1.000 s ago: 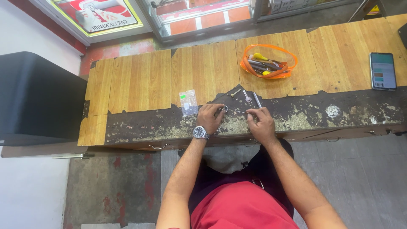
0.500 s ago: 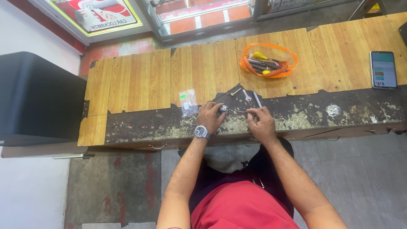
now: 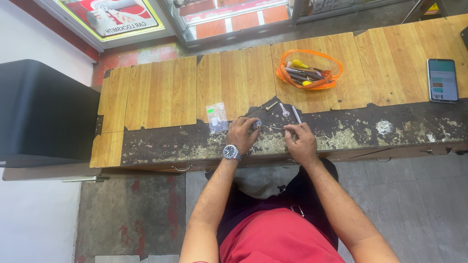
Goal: A locksmith rekeys a lock cylinder by manually placing pins into the plug chambers.
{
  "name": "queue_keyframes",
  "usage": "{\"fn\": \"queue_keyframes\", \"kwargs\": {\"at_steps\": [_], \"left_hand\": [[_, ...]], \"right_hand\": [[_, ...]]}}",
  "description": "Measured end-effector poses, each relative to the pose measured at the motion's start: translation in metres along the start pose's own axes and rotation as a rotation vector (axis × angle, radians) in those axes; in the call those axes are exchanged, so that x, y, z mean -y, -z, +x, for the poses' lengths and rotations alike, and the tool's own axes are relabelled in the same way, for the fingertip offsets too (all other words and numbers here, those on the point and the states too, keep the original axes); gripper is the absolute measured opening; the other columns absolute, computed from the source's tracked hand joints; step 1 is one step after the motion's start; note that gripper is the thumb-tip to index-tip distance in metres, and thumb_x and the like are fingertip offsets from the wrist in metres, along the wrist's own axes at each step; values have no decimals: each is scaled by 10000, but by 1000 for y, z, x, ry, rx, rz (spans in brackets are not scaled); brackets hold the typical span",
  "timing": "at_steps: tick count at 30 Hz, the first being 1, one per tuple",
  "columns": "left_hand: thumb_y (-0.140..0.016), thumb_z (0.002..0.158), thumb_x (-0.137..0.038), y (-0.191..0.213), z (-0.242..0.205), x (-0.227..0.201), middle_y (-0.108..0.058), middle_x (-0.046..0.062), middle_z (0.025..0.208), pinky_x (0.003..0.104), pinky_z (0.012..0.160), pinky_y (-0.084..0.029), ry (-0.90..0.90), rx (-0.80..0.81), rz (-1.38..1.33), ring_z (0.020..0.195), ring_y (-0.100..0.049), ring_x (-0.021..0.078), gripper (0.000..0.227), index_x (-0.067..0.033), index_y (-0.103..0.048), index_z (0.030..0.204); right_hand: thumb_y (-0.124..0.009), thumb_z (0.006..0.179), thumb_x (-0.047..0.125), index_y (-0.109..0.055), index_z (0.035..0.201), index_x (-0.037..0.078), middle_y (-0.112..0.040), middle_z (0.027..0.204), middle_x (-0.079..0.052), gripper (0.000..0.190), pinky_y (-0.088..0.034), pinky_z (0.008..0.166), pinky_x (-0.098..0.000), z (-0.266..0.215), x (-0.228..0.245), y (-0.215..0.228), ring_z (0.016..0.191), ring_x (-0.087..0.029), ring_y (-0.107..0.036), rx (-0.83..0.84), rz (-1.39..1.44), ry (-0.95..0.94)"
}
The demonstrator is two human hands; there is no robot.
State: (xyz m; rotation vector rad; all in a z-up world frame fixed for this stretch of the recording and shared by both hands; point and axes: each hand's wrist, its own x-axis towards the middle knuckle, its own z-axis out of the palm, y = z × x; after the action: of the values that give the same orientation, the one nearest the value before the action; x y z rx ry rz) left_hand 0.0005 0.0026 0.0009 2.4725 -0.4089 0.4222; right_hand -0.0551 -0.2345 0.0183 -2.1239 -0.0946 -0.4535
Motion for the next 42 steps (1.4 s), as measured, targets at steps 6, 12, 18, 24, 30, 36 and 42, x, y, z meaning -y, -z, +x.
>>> {"fn": "queue_keyframes", "kwargs": {"at_steps": [6, 12, 18, 24, 30, 36, 42], "left_hand": [[-834, 831, -265, 0, 0, 0, -675, -5, 1004, 366, 893, -507, -4, -13, -11, 1022, -656, 214, 361, -275, -725, 1175], [-811, 871, -256, 2, 0, -2, -709, -1, 1002, 348, 905, -492, 21, -2, -42, 1033, -656, 194, 336, -265, -723, 1196], [-823, 855, -264, 1, 0, 0, -729, 2, 989, 347, 901, -500, 7, -22, -32, 1028, -664, 189, 356, -267, -723, 1197], [-824, 846, -264, -1, -1, 2, -740, -9, 981, 336, 901, -491, -4, -49, -48, 1012, -660, 179, 346, -264, -734, 1181], [-858, 801, -267, -7, -2, 7, -753, -6, 954, 339, 891, -493, 5, -79, -94, 989, -662, 177, 377, -249, -745, 1160], [-831, 844, -306, -9, -3, 12, -771, 9, 971, 339, 912, -498, 29, -56, -150, 992, -677, 183, 326, -216, -757, 1148], [-825, 834, -219, 2, 1, 5, -763, 67, 1068, 392, 944, -518, 24, -28, -156, 1053, -687, 243, 373, -170, -744, 1195]], "right_hand": [[-695, 963, 154, -781, 1071, 157, -618, 880, -70, 139, -571, 637, -369, 0, 0, 0, 781, -266, -691, 1, 1, 2], [-708, 952, 152, -788, 1073, 164, -625, 882, -68, 146, -568, 634, -363, 0, -3, -2, 785, -265, -695, -1, -4, 11], [-713, 942, 155, -795, 1062, 167, -624, 881, -79, 146, -561, 620, -368, 0, -4, -3, 770, -277, -690, -13, 4, 20], [-712, 936, 147, -799, 1059, 172, -622, 875, -69, 154, -558, 611, -361, 1, -5, -5, 757, -258, -682, -18, 3, 19], [-696, 952, 140, -789, 1068, 162, -631, 880, -71, 150, -573, 637, -369, 5, 3, -3, 773, -264, -694, 2, -10, 3], [-692, 953, 145, -777, 1063, 164, -637, 876, -56, 141, -589, 644, -378, 5, 6, 0, 780, -269, -708, 4, -21, 11], [-714, 927, 161, -791, 1059, 192, -640, 881, -49, 156, -584, 656, -373, 1, -3, -4, 788, -262, -705, -28, -29, 24]]}}
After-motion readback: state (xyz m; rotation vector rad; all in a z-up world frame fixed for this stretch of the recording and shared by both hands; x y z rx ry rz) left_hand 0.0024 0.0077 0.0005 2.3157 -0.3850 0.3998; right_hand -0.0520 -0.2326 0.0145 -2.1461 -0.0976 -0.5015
